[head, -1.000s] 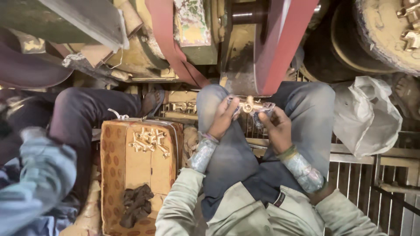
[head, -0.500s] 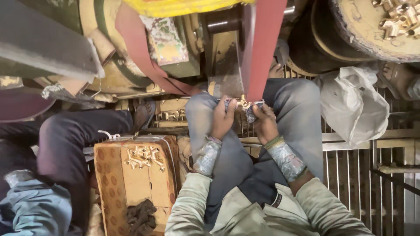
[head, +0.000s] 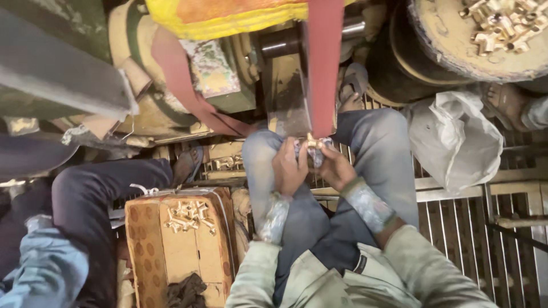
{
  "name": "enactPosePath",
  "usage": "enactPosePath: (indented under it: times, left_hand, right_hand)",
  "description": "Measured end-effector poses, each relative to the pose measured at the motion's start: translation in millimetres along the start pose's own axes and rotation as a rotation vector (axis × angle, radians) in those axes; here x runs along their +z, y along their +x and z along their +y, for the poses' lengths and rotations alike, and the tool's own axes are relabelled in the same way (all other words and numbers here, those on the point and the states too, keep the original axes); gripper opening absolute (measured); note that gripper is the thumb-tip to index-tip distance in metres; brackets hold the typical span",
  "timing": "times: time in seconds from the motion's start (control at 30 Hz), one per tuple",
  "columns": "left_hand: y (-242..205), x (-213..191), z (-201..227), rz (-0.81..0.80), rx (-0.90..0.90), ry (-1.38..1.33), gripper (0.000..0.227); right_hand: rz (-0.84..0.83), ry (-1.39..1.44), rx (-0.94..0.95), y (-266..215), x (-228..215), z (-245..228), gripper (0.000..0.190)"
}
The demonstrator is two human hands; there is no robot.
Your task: The person sits on the floor and repeatedly presses small brass-colored metal parts against a moving belt sander to smooth their surfaces. They handle the parts by hand, rotating them to contact different sides with the belt, and place the finished pieces into a wooden tray.
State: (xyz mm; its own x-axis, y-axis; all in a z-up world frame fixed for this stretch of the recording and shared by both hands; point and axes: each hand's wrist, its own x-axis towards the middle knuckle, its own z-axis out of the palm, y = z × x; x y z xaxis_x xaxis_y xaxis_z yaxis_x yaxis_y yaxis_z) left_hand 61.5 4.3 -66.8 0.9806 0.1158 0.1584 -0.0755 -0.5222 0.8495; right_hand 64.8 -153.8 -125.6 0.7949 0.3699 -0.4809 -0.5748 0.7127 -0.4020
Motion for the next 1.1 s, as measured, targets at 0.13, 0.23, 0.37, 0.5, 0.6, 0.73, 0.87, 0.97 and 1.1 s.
enactPosePath:
  times: [0.13,0.23,0.37,0.5,0.6,0.73,0.87,0.97,1.1]
  left_hand:
    - [-39,-36,-11,-0.161,-0.075,-0.413,0.024]
    - [-54,-55,-12,-0.292,-0.130,-0.586,0.027]
    - [-54,-71,1,-0.325,-0.013,-0.596,0.025]
    - [-42,-77,21,-0.381,0.000,-0.614,0.027]
    - [-40,-71,31,-0.419,0.028,-0.572,0.028]
    - [-40,-50,39,-0.485,-0.058,-0.641,0.034]
    - [-41,-21,24,-0.412,-0.037,-0.571,0.038]
    - [-38,12,5,-0.334,-0.197,-0.579,0.038]
    - [-29,60,-18,-0.176,-0.328,-0.827,0.029]
  right_hand:
    - [-0.029,-0.203,-0.141,-60,7,-1,0.030]
    - [-0.030,-0.399,-0.248,-89,15,-1,0.037]
    - [-0.055,-0.620,-0.382,-108,35,-10,0.045]
    - [-0.111,-0.864,-0.550,-121,49,-28,0.049]
    - [-0.001,-1.218,-0.749,-127,45,-27,0.047]
    - [0.031,-0.935,-0.607,-111,24,-36,0.040]
    - [0.017,-1.024,-0.529,-90,-4,-63,0.037]
    - [-0.042,-1.065,-0.491,-66,-17,-84,0.034]
    - [-0.076,-0.852,-0.289,-28,-25,-99,0.029]
